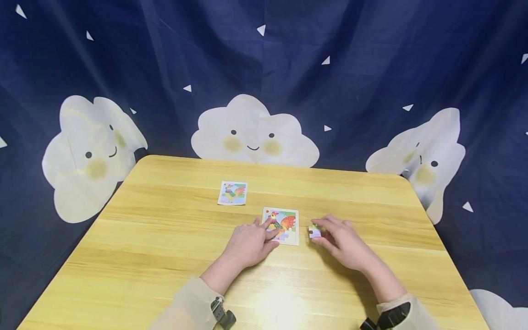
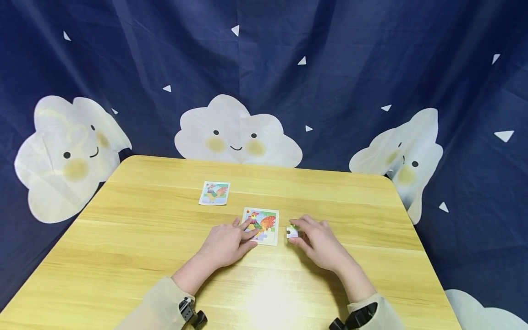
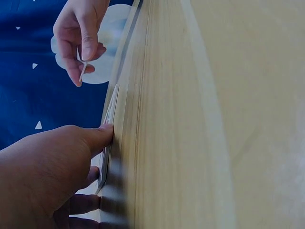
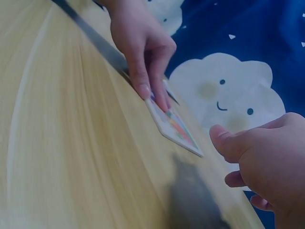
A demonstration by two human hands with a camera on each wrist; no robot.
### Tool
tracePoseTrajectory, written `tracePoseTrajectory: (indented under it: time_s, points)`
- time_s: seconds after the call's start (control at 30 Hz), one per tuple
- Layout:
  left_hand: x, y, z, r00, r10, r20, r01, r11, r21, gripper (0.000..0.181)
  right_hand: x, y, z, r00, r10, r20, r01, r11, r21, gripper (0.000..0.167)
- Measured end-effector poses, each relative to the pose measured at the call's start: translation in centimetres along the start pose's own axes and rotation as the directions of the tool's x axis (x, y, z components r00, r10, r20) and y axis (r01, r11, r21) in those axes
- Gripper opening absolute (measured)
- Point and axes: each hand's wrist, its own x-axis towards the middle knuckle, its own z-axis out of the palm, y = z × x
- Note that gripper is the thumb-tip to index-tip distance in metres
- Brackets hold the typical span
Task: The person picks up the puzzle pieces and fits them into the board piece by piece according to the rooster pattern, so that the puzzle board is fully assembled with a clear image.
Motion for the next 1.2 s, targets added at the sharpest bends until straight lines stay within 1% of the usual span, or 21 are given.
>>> tracePoseTrajectory:
  time_s: [0.2, 0.4, 0.63, 0.83, 1.2]
  points:
    - [-0.1, 0.1, -0.1, 1.000, -0.001, 0.004, 0.001, 1.000, -0.001, 0.044, 0.8, -0.8, 1.2, 1.000, -0.001, 0.017, 0.001, 1.000, 0.011, 0.044]
    - [0.0, 0.1, 0.0, 1.000, -0.002, 0.007, 0.002, 1.000, 0.011, 0.044, 1.6, -1.5, 2.3, 1.000, -0.001, 0.018, 0.001, 1.000, 0.013, 0.044]
    - [0.0, 0.0, 0.0, 1.000, -0.001, 0.003, 0.001, 1.000, 0.026, 0.044, 2.3, -1.7, 3.6, 0.999, 0.009, 0.035, -0.009, 1.000, 0.007, 0.043]
    - [0.0, 0.0, 0.1, 1.000, -0.003, 0.005, 0.003, 1.000, 0.024, 0.045, 2.7, -1.8, 4.4, 0.999, 0.013, 0.041, -0.014, 1.000, 0.006, 0.045]
    - [0.1, -0.1, 0.2, 1.000, -0.008, -0.002, 0.008, 1.000, 0.023, 0.045, 3.2, -2.0, 5.3, 1.000, 0.025, 0.007, -0.025, 1.000, -0.012, 0.043]
